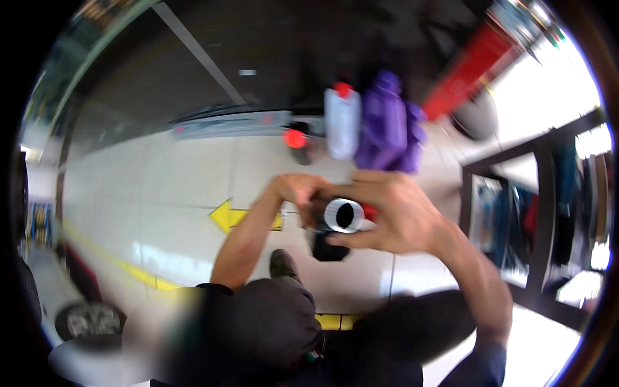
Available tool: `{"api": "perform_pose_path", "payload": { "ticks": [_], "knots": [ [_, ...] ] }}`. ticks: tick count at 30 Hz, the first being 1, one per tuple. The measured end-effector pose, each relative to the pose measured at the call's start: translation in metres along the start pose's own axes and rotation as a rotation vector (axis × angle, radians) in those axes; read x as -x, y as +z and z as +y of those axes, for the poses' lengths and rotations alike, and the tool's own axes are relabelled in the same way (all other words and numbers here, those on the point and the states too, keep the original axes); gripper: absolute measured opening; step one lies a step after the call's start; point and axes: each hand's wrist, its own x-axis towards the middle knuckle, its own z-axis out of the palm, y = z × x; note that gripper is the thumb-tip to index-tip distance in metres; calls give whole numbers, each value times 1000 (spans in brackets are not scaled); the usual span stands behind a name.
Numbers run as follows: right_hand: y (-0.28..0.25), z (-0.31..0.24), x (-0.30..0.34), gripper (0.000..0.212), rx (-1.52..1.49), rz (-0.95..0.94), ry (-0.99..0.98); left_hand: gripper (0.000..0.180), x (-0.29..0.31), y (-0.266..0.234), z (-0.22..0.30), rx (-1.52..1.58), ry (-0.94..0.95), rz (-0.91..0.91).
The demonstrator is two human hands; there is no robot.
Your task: The person pours fluids from bottles into the engine bay, retrieves and places bottles on a shelf, then returns to the engine to open and close caps. The person also picks up and places an air filter on the engine cover.
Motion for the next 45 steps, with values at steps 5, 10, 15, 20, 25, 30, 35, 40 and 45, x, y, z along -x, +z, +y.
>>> {"api": "perform_pose_path", "payload": {
  "ticks": [5, 10, 15, 20, 25, 30, 35, 40, 45],
  "knots": [
    [-39, -44, -33, 33, -221, 287, 269, 82, 52, 61, 55, 3, 367, 617],
    [-72, -153, -76, 27, -261, 375, 549, 120, 122, 234, 184, -63, 218, 1410],
    [-83, -312, -96, 45, -288, -4, 205, 91, 164, 365, 283, -69, -27, 2156],
    [-111, -423, -134, 48, -782, -202, 95, 66, 263, 482, 382, 165, 74, 2312],
    [-52, -605, -145, 48, -843, -908, 296, 62, 348, 642, 424, 1, 485, 2246],
    [78, -748, -145, 68, -563, -1527, -382, 69, 420, 775, 426, 152, 397, 2222],
    [193, -908, -101, 68, -587, -1951, -330, 72, 463, 887, 404, 85, 246, 2603],
    [283, -1029, -69, 44, -417, -1946, -280, 76, 502, 969, 370, 242, 140, 2961],
    [387, -1139, -89, 27, -28, -1652, -645, 77, 550, 1046, 330, 492, -114, 3398]
  ]
}}
